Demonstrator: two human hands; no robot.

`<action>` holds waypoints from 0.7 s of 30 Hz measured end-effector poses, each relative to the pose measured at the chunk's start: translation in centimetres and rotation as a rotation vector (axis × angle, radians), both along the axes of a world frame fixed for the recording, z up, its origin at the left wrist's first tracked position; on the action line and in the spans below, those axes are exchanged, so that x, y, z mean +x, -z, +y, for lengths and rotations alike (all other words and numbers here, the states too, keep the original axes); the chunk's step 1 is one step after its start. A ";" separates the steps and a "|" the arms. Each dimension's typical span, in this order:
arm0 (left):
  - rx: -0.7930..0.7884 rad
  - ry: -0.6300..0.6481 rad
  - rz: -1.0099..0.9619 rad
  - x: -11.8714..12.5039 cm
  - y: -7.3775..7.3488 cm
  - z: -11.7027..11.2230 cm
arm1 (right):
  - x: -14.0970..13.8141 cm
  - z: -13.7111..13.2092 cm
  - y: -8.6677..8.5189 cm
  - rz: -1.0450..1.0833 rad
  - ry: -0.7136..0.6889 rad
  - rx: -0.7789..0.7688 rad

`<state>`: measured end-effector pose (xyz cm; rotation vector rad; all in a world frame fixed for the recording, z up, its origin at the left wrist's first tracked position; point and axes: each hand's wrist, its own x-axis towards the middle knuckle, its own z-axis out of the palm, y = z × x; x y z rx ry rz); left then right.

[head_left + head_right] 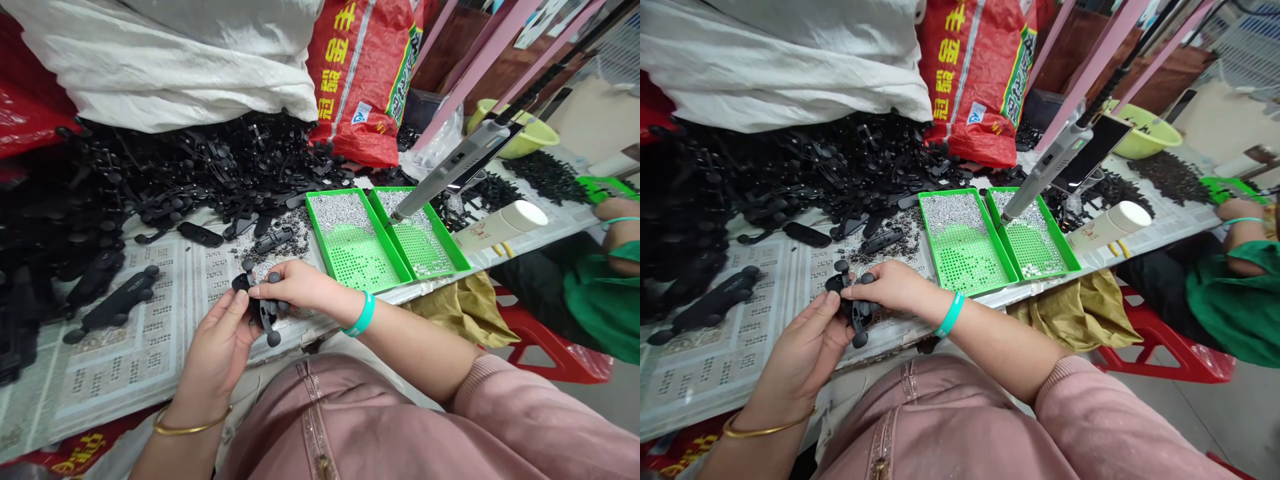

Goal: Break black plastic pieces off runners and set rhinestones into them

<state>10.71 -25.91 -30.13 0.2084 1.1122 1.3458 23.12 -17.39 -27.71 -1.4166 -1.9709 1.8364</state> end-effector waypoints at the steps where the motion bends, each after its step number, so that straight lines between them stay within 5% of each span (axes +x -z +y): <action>1: -0.002 -0.005 0.005 0.0 -0.1 0.0 | 0.0 0.1 0.0 -0.006 0.000 0.011; 21: -0.012 -0.021 0.043 0.2 -0.2 0.7 | -0.1 0.3 0.4 -0.061 -0.026 0.178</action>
